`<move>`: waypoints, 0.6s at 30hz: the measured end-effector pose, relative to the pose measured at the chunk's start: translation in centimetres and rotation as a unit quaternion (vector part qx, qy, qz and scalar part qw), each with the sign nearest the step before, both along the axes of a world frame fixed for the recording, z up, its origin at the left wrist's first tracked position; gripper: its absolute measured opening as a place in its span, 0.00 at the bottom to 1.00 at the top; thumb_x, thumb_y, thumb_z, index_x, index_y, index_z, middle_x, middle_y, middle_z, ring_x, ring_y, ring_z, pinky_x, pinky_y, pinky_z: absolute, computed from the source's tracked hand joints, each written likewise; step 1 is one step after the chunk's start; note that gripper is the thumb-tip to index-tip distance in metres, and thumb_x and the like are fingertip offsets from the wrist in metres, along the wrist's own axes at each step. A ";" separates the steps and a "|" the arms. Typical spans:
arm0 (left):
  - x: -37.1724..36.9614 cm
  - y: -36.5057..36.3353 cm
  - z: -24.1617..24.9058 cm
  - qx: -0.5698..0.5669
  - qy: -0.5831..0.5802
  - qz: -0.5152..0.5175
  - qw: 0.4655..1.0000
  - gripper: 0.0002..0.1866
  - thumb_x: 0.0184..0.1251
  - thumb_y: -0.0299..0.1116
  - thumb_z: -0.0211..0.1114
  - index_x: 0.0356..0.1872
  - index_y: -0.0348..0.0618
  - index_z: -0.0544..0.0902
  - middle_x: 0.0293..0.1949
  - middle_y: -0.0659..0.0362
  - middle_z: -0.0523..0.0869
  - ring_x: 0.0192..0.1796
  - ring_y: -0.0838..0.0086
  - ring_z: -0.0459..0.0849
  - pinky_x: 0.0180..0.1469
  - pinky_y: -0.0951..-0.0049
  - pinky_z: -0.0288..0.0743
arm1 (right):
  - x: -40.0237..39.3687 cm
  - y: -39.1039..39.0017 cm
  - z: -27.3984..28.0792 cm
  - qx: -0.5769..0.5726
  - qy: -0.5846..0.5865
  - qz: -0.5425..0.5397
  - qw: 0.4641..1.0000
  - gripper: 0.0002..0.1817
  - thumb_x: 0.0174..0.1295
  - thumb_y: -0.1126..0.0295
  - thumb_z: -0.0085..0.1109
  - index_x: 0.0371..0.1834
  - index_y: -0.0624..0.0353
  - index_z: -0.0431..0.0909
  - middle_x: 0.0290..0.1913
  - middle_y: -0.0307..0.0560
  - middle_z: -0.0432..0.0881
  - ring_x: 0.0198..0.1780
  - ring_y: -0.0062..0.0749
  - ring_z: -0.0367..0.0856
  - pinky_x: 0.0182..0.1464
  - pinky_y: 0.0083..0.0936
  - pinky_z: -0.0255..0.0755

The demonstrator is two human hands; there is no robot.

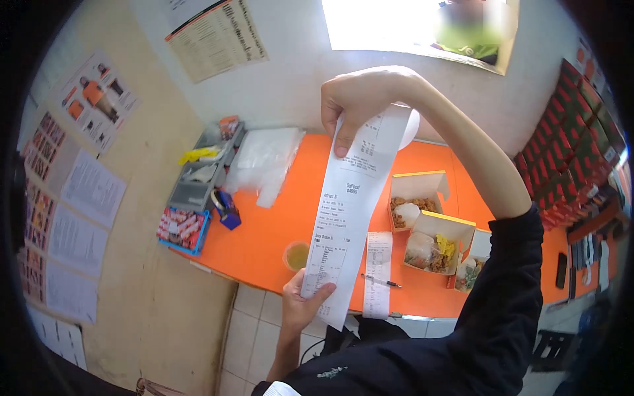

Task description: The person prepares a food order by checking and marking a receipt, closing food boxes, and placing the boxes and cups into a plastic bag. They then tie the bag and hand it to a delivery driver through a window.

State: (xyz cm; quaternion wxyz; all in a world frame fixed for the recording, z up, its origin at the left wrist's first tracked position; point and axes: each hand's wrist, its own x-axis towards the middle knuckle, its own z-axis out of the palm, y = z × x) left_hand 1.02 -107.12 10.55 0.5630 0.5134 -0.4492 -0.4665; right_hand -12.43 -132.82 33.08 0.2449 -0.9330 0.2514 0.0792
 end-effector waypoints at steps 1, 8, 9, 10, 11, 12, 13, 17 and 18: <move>0.7 -0.4 0.0 0.000 0.002 -0.012 1.000 0.12 0.60 0.28 0.69 0.42 0.32 0.80 0.35 0.56 0.87 0.37 0.80 0.84 0.39 0.77 0.78 | 0.3 0.2 0.4 -0.007 0.002 -0.019 1.000 0.12 0.45 0.66 0.73 0.28 0.62 0.85 0.27 0.44 0.86 0.26 0.26 0.84 0.28 0.22 0.77; 2.4 -1.7 0.9 -0.007 0.047 -0.070 0.996 0.12 0.60 0.27 0.68 0.42 0.32 0.79 0.36 0.56 0.87 0.36 0.80 0.84 0.39 0.78 0.78 | 1.3 0.9 2.7 -0.035 0.029 -0.083 0.995 0.11 0.45 0.67 0.71 0.28 0.62 0.85 0.26 0.44 0.85 0.27 0.28 0.84 0.27 0.23 0.76; 2.7 -1.7 1.0 -0.012 0.052 -0.080 0.995 0.12 0.60 0.27 0.68 0.42 0.32 0.79 0.36 0.56 0.87 0.37 0.80 0.84 0.39 0.78 0.78 | 1.4 1.3 3.0 -0.042 0.029 -0.096 0.994 0.10 0.45 0.67 0.71 0.28 0.62 0.85 0.27 0.45 0.85 0.27 0.28 0.84 0.27 0.23 0.76; 2.5 -2.3 1.2 -0.004 0.061 -0.089 0.994 0.12 0.60 0.27 0.68 0.42 0.32 0.79 0.37 0.56 0.87 0.37 0.80 0.84 0.39 0.78 0.78 | 1.0 0.7 3.0 -0.035 0.043 -0.106 0.993 0.12 0.44 0.66 0.71 0.29 0.63 0.85 0.28 0.45 0.85 0.28 0.28 0.84 0.29 0.23 0.76; 2.8 -2.5 1.2 -0.006 0.072 -0.099 0.992 0.12 0.60 0.26 0.69 0.42 0.32 0.79 0.37 0.56 0.87 0.37 0.80 0.84 0.40 0.78 0.78 | 1.1 1.0 3.4 -0.038 0.058 -0.117 0.991 0.14 0.44 0.64 0.71 0.31 0.63 0.85 0.30 0.45 0.85 0.30 0.28 0.84 0.31 0.24 0.77; 3.2 -2.2 1.2 -0.006 0.084 -0.108 0.990 0.12 0.60 0.26 0.69 0.42 0.32 0.79 0.37 0.56 0.86 0.37 0.80 0.84 0.40 0.78 0.78 | 1.3 1.5 3.6 -0.039 0.075 -0.126 0.988 0.16 0.44 0.63 0.71 0.32 0.63 0.85 0.31 0.45 0.86 0.31 0.29 0.84 0.33 0.24 0.77; 3.5 -2.1 1.1 -0.008 0.079 -0.115 0.990 0.12 0.59 0.26 0.69 0.42 0.32 0.79 0.37 0.56 0.86 0.37 0.80 0.84 0.40 0.77 0.78 | 1.2 1.7 3.7 -0.032 0.070 -0.130 0.988 0.16 0.44 0.63 0.71 0.32 0.64 0.85 0.31 0.45 0.86 0.31 0.29 0.84 0.33 0.24 0.77; 4.6 -2.7 1.1 -0.009 0.064 -0.146 0.987 0.13 0.58 0.24 0.69 0.43 0.31 0.79 0.36 0.55 0.86 0.38 0.80 0.83 0.41 0.77 0.78 | 0.4 2.4 4.1 -0.009 0.062 -0.129 0.990 0.14 0.45 0.64 0.71 0.31 0.64 0.85 0.29 0.44 0.86 0.29 0.26 0.84 0.31 0.22 0.77; 5.0 -2.7 1.0 -0.009 0.065 -0.154 0.986 0.13 0.58 0.24 0.69 0.43 0.31 0.79 0.36 0.55 0.86 0.38 0.80 0.83 0.41 0.77 0.78 | 0.0 2.4 3.9 -0.005 0.051 -0.121 0.991 0.14 0.45 0.65 0.71 0.30 0.64 0.85 0.28 0.44 0.86 0.27 0.26 0.84 0.29 0.22 0.77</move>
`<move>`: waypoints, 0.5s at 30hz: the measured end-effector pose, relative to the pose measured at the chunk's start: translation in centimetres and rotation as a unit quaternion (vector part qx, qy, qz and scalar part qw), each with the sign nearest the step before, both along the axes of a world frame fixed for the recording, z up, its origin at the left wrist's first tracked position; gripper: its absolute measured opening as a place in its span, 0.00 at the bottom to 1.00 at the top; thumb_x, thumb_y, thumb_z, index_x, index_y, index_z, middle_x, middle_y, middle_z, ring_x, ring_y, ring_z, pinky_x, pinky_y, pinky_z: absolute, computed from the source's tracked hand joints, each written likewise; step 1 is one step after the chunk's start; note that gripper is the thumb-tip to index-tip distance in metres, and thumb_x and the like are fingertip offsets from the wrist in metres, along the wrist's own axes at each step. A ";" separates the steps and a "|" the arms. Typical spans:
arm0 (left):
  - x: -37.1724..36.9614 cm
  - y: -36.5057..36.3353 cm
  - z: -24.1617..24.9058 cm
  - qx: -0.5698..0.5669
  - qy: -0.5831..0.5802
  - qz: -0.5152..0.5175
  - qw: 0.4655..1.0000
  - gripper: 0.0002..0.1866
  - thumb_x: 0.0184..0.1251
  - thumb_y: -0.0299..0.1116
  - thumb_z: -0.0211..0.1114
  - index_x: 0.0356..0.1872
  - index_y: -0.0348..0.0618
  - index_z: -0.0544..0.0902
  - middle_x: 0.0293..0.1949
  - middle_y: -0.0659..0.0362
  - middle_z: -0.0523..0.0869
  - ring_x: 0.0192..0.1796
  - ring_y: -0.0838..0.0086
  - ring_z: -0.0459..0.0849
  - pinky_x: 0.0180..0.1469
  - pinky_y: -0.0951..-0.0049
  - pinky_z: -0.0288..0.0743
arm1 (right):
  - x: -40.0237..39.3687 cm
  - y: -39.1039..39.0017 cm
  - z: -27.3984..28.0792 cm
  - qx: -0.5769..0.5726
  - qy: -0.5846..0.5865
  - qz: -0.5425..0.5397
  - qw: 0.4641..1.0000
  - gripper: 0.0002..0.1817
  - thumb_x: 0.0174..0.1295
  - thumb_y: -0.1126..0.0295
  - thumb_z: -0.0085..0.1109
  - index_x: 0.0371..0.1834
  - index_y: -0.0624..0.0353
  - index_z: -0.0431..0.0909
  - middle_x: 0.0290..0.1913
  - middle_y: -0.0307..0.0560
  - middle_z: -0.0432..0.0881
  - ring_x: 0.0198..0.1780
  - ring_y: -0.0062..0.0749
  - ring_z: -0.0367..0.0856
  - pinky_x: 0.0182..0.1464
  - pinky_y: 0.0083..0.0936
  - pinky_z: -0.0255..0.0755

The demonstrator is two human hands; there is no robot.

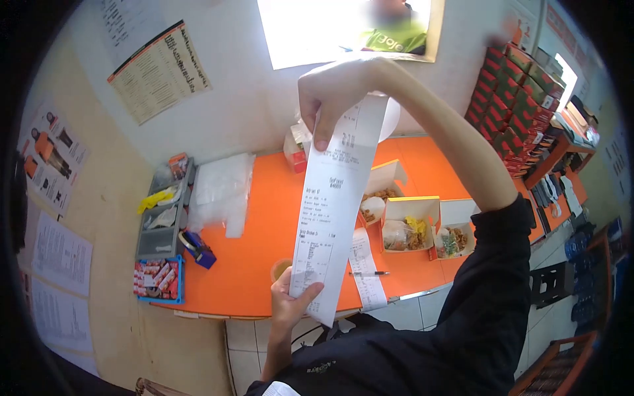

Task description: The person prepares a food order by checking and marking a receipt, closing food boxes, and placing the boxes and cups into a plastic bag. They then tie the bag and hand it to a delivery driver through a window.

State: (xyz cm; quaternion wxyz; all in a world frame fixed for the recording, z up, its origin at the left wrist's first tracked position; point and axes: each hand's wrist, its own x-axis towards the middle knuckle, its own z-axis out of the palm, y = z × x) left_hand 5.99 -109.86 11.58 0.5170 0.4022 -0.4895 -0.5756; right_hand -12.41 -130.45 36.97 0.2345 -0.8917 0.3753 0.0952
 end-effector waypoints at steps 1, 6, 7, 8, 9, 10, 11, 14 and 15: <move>0.7 0.1 0.0 -0.008 -0.006 -0.009 1.000 0.13 0.58 0.24 0.69 0.42 0.31 0.79 0.36 0.56 0.86 0.38 0.80 0.83 0.41 0.77 0.78 | -0.1 0.2 -0.2 0.004 -0.013 0.009 1.000 0.13 0.46 0.65 0.72 0.30 0.63 0.86 0.27 0.44 0.86 0.26 0.25 0.84 0.28 0.21 0.76; 2.9 -0.1 0.2 -0.044 -0.070 -0.035 0.996 0.13 0.57 0.24 0.70 0.42 0.31 0.79 0.35 0.56 0.86 0.38 0.80 0.83 0.40 0.77 0.78 | -0.6 0.8 -0.4 0.048 -0.039 0.031 0.998 0.13 0.48 0.64 0.72 0.29 0.64 0.85 0.26 0.43 0.85 0.25 0.23 0.83 0.27 0.19 0.75; 3.1 0.0 0.2 -0.022 -0.042 -0.036 0.998 0.13 0.57 0.24 0.70 0.42 0.31 0.79 0.35 0.56 0.86 0.38 0.79 0.83 0.41 0.77 0.78 | -0.6 1.0 -0.4 0.053 -0.045 0.030 0.997 0.13 0.48 0.64 0.72 0.29 0.63 0.85 0.26 0.43 0.85 0.25 0.23 0.83 0.27 0.19 0.75; 3.3 -0.1 0.1 -0.022 -0.043 -0.040 0.998 0.14 0.57 0.24 0.70 0.42 0.31 0.79 0.35 0.56 0.86 0.38 0.79 0.83 0.41 0.77 0.78 | -0.6 1.1 -0.4 0.060 -0.051 0.031 0.996 0.13 0.48 0.64 0.72 0.29 0.63 0.85 0.26 0.43 0.85 0.25 0.22 0.83 0.27 0.19 0.75; 3.5 -0.1 -0.1 -0.022 -0.045 -0.044 0.998 0.14 0.56 0.24 0.70 0.42 0.31 0.79 0.35 0.56 0.86 0.38 0.79 0.83 0.41 0.77 0.78 | -0.4 1.3 -0.4 0.056 -0.046 0.030 0.997 0.13 0.48 0.64 0.72 0.29 0.63 0.86 0.26 0.43 0.85 0.25 0.23 0.83 0.27 0.18 0.75; 3.7 -0.2 -0.2 -0.022 -0.047 -0.048 0.997 0.14 0.56 0.24 0.70 0.42 0.31 0.79 0.35 0.55 0.86 0.38 0.79 0.83 0.41 0.77 0.78 | -0.5 1.3 -0.5 0.056 -0.047 0.026 0.997 0.13 0.48 0.64 0.72 0.29 0.63 0.86 0.26 0.43 0.86 0.25 0.23 0.83 0.27 0.18 0.75; 3.7 -0.3 -0.1 -0.019 -0.042 -0.052 0.998 0.14 0.56 0.24 0.71 0.43 0.31 0.79 0.36 0.55 0.86 0.38 0.79 0.83 0.41 0.77 0.78 | -0.6 1.3 -0.6 0.055 -0.049 0.021 0.997 0.13 0.48 0.64 0.72 0.29 0.63 0.86 0.26 0.43 0.86 0.26 0.23 0.84 0.27 0.18 0.75; 3.9 -0.7 -0.2 -0.015 -0.042 -0.068 0.997 0.14 0.56 0.24 0.71 0.43 0.31 0.79 0.36 0.55 0.86 0.39 0.78 0.84 0.42 0.77 0.78 | -1.1 1.1 -1.1 0.050 -0.051 0.018 0.997 0.12 0.48 0.64 0.72 0.30 0.62 0.86 0.27 0.42 0.86 0.26 0.23 0.84 0.27 0.19 0.75; 4.0 -0.9 -0.5 -0.018 -0.049 -0.075 0.996 0.15 0.56 0.24 0.71 0.43 0.31 0.79 0.37 0.55 0.86 0.39 0.78 0.84 0.43 0.77 0.78 | -1.4 0.9 -1.4 0.052 -0.049 0.018 0.997 0.12 0.48 0.64 0.72 0.30 0.62 0.86 0.27 0.42 0.86 0.26 0.23 0.84 0.27 0.19 0.76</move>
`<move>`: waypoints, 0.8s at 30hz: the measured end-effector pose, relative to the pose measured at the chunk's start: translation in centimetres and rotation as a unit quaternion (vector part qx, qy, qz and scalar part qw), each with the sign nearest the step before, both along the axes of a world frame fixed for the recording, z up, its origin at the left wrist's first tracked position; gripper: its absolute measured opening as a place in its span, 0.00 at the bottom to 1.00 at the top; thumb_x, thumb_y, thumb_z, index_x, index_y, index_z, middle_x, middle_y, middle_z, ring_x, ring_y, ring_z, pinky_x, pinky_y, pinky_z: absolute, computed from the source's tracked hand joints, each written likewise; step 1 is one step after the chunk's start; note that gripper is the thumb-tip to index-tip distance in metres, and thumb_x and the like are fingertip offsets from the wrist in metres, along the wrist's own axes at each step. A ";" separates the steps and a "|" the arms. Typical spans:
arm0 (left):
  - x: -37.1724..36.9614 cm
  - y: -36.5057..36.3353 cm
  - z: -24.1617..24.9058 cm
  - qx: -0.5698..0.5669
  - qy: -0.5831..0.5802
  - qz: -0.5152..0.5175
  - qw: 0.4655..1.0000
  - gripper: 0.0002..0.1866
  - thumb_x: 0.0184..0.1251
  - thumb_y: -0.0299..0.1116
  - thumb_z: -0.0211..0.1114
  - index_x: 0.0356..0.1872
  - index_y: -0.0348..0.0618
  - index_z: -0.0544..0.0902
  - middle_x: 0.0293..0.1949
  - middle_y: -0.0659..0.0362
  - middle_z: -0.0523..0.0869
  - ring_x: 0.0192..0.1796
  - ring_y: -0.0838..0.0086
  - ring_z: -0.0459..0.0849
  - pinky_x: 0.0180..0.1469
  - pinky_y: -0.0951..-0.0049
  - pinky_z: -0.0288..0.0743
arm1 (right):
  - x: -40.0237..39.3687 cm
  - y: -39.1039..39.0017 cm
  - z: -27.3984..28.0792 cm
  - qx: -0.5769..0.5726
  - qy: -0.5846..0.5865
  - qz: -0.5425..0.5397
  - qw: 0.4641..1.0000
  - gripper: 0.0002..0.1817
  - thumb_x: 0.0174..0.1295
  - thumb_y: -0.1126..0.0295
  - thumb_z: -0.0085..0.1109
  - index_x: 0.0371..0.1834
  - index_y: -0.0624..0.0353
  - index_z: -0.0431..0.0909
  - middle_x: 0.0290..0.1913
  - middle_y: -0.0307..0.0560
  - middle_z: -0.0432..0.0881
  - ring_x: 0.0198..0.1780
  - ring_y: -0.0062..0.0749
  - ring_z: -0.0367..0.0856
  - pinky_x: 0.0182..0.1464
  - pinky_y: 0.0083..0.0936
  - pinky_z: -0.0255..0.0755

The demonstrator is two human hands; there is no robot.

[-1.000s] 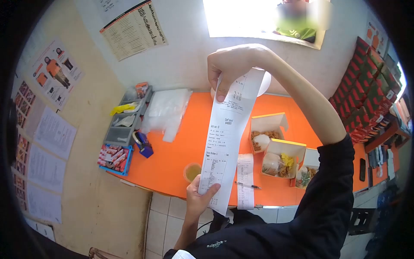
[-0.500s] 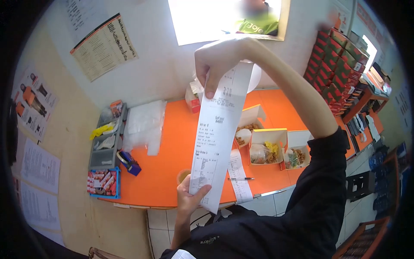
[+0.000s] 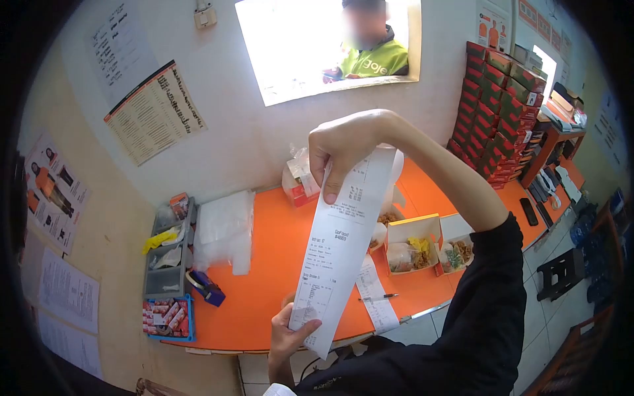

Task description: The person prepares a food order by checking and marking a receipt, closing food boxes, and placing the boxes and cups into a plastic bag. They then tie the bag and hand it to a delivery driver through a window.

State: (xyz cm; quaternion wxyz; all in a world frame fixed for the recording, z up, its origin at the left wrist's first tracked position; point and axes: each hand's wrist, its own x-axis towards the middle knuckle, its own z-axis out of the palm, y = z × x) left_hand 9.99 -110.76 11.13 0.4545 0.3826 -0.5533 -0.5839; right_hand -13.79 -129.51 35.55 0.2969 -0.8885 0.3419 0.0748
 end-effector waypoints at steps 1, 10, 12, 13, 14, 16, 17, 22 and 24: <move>-0.1 -0.3 -0.3 -0.003 -0.005 -0.008 1.000 0.15 0.56 0.24 0.71 0.43 0.31 0.79 0.37 0.55 0.86 0.40 0.78 0.84 0.43 0.77 0.78 | -0.3 -0.1 -0.2 0.001 0.004 0.000 1.000 0.12 0.48 0.64 0.71 0.31 0.62 0.86 0.27 0.42 0.86 0.26 0.23 0.84 0.27 0.19 0.76; -2.9 -4.7 -1.1 0.011 -0.121 -0.099 0.988 0.23 0.51 0.30 0.75 0.48 0.33 0.79 0.38 0.54 0.87 0.40 0.75 0.85 0.45 0.74 0.79 | -6.3 -0.6 -2.6 0.011 -0.042 -0.011 0.999 0.11 0.54 0.63 0.68 0.31 0.60 0.85 0.27 0.42 0.86 0.27 0.24 0.84 0.29 0.21 0.76; -4.8 -6.9 0.6 -0.107 -0.149 -0.100 0.978 0.27 0.50 0.34 0.76 0.51 0.34 0.77 0.37 0.53 0.87 0.39 0.75 0.85 0.45 0.73 0.79 | -7.8 -0.9 -3.8 -0.014 -0.073 0.030 0.997 0.12 0.55 0.61 0.66 0.30 0.61 0.85 0.27 0.43 0.85 0.26 0.25 0.83 0.28 0.23 0.74; -5.9 -8.2 1.8 -0.164 -0.163 -0.100 0.968 0.30 0.49 0.36 0.76 0.53 0.35 0.77 0.37 0.52 0.87 0.39 0.74 0.85 0.45 0.72 0.79 | -8.3 -0.9 -4.3 -0.026 -0.089 0.050 0.994 0.13 0.56 0.61 0.66 0.30 0.61 0.84 0.26 0.44 0.84 0.26 0.26 0.82 0.28 0.25 0.73; -8.0 -9.5 3.2 -0.216 -0.137 -0.056 0.965 0.31 0.49 0.37 0.76 0.55 0.35 0.75 0.37 0.51 0.86 0.39 0.74 0.86 0.43 0.72 0.78 | -8.7 -0.8 -5.0 -0.024 -0.100 0.056 0.993 0.14 0.58 0.58 0.64 0.30 0.60 0.84 0.26 0.44 0.84 0.25 0.28 0.81 0.28 0.26 0.72; -12.8 -11.8 6.3 -0.221 -0.104 -0.016 0.970 0.30 0.52 0.38 0.74 0.55 0.36 0.76 0.34 0.51 0.86 0.36 0.73 0.86 0.39 0.73 0.78 | -9.2 -0.8 -6.9 -0.014 -0.141 0.076 0.987 0.15 0.62 0.58 0.60 0.31 0.60 0.82 0.24 0.46 0.82 0.24 0.35 0.79 0.28 0.29 0.71; -14.7 -12.5 7.6 -0.179 -0.094 -0.019 0.979 0.27 0.54 0.38 0.73 0.53 0.36 0.77 0.32 0.51 0.86 0.34 0.73 0.86 0.37 0.74 0.77 | -9.6 -1.1 -7.9 -0.011 -0.162 0.079 0.984 0.15 0.63 0.59 0.58 0.30 0.60 0.82 0.23 0.47 0.81 0.23 0.37 0.78 0.28 0.31 0.70; -17.9 -15.4 6.6 -0.098 -0.168 -0.061 0.979 0.12 0.64 0.34 0.65 0.41 0.34 0.82 0.28 0.60 0.85 0.32 0.84 0.81 0.33 0.80 0.75 | -13.0 -2.1 -10.4 -0.066 -0.122 0.040 0.989 0.14 0.66 0.60 0.55 0.29 0.59 0.79 0.18 0.47 0.76 0.19 0.37 0.75 0.24 0.32 0.66; -18.3 -15.7 6.4 -0.073 -0.193 -0.080 0.975 0.12 0.64 0.34 0.65 0.40 0.35 0.82 0.27 0.60 0.85 0.32 0.85 0.81 0.33 0.80 0.75 | -14.2 -2.1 -10.9 -0.043 -0.122 0.042 0.991 0.15 0.66 0.59 0.55 0.29 0.58 0.80 0.17 0.46 0.75 0.18 0.37 0.75 0.24 0.31 0.66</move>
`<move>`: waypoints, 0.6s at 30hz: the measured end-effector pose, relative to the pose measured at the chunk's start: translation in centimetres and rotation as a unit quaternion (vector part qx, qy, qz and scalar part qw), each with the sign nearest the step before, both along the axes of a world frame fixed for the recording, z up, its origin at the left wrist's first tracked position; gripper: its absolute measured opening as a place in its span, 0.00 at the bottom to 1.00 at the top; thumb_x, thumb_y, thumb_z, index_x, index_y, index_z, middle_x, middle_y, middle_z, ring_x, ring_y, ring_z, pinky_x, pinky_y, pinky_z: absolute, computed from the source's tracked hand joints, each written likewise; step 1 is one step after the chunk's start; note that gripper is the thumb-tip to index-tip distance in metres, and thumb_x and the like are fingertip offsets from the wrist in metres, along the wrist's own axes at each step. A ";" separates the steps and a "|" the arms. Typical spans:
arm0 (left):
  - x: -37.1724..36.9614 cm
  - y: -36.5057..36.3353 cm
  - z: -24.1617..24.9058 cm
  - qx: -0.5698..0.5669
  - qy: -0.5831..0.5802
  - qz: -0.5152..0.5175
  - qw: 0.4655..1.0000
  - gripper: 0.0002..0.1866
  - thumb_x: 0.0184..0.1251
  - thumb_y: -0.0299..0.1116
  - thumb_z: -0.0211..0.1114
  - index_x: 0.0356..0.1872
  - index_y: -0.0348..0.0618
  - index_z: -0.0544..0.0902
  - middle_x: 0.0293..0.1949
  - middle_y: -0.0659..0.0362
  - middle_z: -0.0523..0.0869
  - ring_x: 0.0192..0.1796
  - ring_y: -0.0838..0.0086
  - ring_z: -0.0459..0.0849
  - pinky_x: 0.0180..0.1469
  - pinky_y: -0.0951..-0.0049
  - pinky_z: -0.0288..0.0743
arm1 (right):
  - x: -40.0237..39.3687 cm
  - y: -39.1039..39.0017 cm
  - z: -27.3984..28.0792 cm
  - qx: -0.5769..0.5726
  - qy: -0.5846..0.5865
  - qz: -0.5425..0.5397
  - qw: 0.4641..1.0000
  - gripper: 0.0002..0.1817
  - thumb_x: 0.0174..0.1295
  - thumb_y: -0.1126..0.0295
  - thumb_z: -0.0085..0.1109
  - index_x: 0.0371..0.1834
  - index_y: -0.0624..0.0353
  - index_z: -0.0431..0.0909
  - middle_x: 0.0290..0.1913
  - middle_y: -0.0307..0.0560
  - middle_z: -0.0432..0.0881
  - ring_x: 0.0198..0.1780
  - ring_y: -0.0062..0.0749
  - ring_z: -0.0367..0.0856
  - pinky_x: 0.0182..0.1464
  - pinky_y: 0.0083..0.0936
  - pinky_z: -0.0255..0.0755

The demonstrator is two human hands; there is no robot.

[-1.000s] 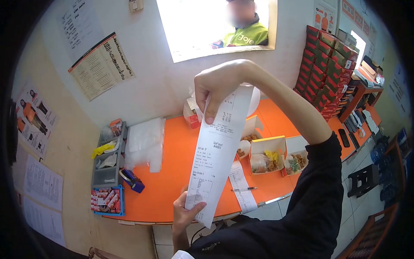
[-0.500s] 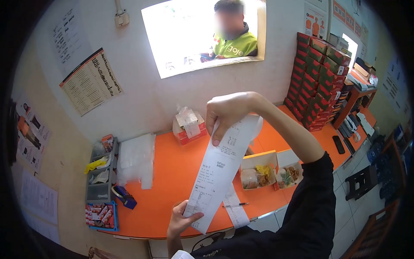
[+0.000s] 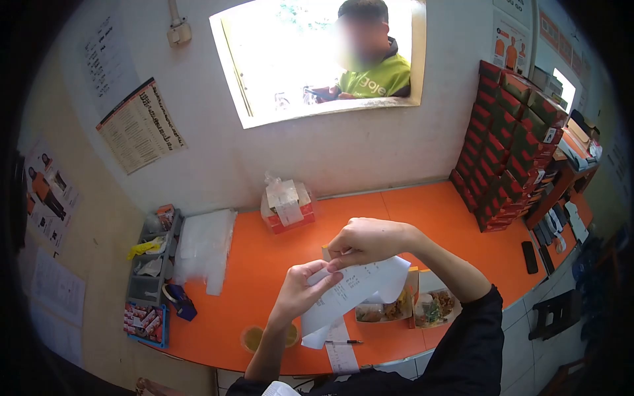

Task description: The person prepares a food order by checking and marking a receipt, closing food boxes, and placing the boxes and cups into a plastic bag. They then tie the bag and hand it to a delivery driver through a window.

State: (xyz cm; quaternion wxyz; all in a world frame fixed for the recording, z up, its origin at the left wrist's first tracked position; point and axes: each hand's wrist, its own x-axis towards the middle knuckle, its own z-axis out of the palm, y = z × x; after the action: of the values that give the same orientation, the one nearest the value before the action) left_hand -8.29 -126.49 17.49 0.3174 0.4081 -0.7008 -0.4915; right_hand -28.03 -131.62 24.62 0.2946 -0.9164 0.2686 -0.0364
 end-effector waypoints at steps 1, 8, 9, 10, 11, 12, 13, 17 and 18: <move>-0.1 0.0 -0.2 0.015 -0.014 -0.008 1.000 0.11 0.64 0.34 0.65 0.39 0.35 0.83 0.27 0.61 0.85 0.32 0.85 0.81 0.33 0.80 0.75 | -0.5 0.0 -0.3 -0.002 -0.015 -0.004 1.000 0.14 0.66 0.60 0.55 0.29 0.58 0.80 0.17 0.46 0.75 0.19 0.36 0.75 0.24 0.31 0.66; -0.6 0.7 -1.3 -0.026 0.023 0.014 0.999 0.10 0.63 0.33 0.66 0.37 0.34 0.83 0.27 0.61 0.86 0.30 0.85 0.81 0.32 0.79 0.75 | -1.3 1.0 -1.3 -0.034 0.009 -0.046 0.998 0.21 0.66 0.51 0.52 0.29 0.58 0.80 0.21 0.50 0.79 0.24 0.45 0.79 0.28 0.36 0.71; -0.9 0.9 -1.3 -0.046 0.026 0.027 0.998 0.10 0.63 0.33 0.66 0.37 0.34 0.84 0.27 0.61 0.86 0.31 0.85 0.81 0.32 0.79 0.75 | -0.7 1.5 -2.3 -0.072 -0.044 -0.044 0.995 0.21 0.65 0.52 0.52 0.26 0.58 0.77 0.20 0.50 0.77 0.24 0.46 0.78 0.27 0.37 0.70; -1.0 0.9 -1.3 -0.066 0.029 0.040 0.997 0.10 0.62 0.32 0.66 0.37 0.34 0.84 0.27 0.61 0.86 0.31 0.85 0.81 0.32 0.78 0.75 | -0.1 1.8 -3.1 -0.120 -0.048 -0.059 0.990 0.20 0.64 0.52 0.53 0.24 0.58 0.75 0.19 0.49 0.76 0.24 0.46 0.77 0.27 0.37 0.69; -0.8 1.1 -1.1 -0.058 0.029 0.048 0.997 0.09 0.62 0.32 0.67 0.36 0.35 0.84 0.27 0.60 0.86 0.30 0.84 0.82 0.31 0.77 0.75 | 0.5 2.0 -3.6 -0.164 -0.053 -0.073 0.982 0.20 0.64 0.53 0.53 0.22 0.58 0.73 0.18 0.48 0.74 0.23 0.46 0.77 0.27 0.38 0.69; -0.6 1.3 -0.8 -0.046 0.030 0.058 0.997 0.08 0.61 0.31 0.67 0.35 0.35 0.84 0.26 0.59 0.86 0.29 0.82 0.82 0.30 0.76 0.75 | 0.6 2.2 -3.5 -0.195 -0.075 -0.075 0.975 0.20 0.63 0.54 0.54 0.21 0.58 0.72 0.17 0.48 0.73 0.22 0.45 0.76 0.26 0.37 0.68; -0.3 1.6 -0.4 -0.033 0.031 0.071 0.996 0.08 0.60 0.30 0.67 0.34 0.35 0.84 0.25 0.58 0.85 0.29 0.81 0.83 0.30 0.76 0.75 | 0.8 2.7 -3.1 -0.222 -0.099 -0.074 0.967 0.19 0.63 0.56 0.55 0.20 0.57 0.71 0.17 0.47 0.72 0.21 0.45 0.76 0.25 0.37 0.68; 4.1 5.4 0.4 -0.268 0.001 0.105 0.958 0.08 0.56 0.30 0.70 0.27 0.37 0.81 0.20 0.52 0.78 0.23 0.61 0.80 0.26 0.70 0.73 | 5.4 6.0 -2.2 -0.172 -0.143 -0.036 0.974 0.17 0.60 0.59 0.58 0.19 0.57 0.71 0.16 0.44 0.73 0.20 0.41 0.76 0.22 0.35 0.66; 5.4 7.1 0.0 -0.265 -0.051 0.167 0.948 0.08 0.55 0.30 0.70 0.27 0.36 0.81 0.20 0.52 0.78 0.23 0.61 0.80 0.26 0.70 0.73 | 7.3 5.7 -3.4 -0.144 -0.135 -0.024 0.980 0.16 0.60 0.60 0.59 0.19 0.56 0.71 0.16 0.43 0.74 0.20 0.40 0.76 0.21 0.34 0.66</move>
State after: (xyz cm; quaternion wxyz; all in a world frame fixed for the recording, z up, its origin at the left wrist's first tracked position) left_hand -2.89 -119.39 17.47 0.4552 0.4450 -0.7430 -0.2066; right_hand -20.72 -125.88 21.27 0.1925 -0.9291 0.2400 -0.2051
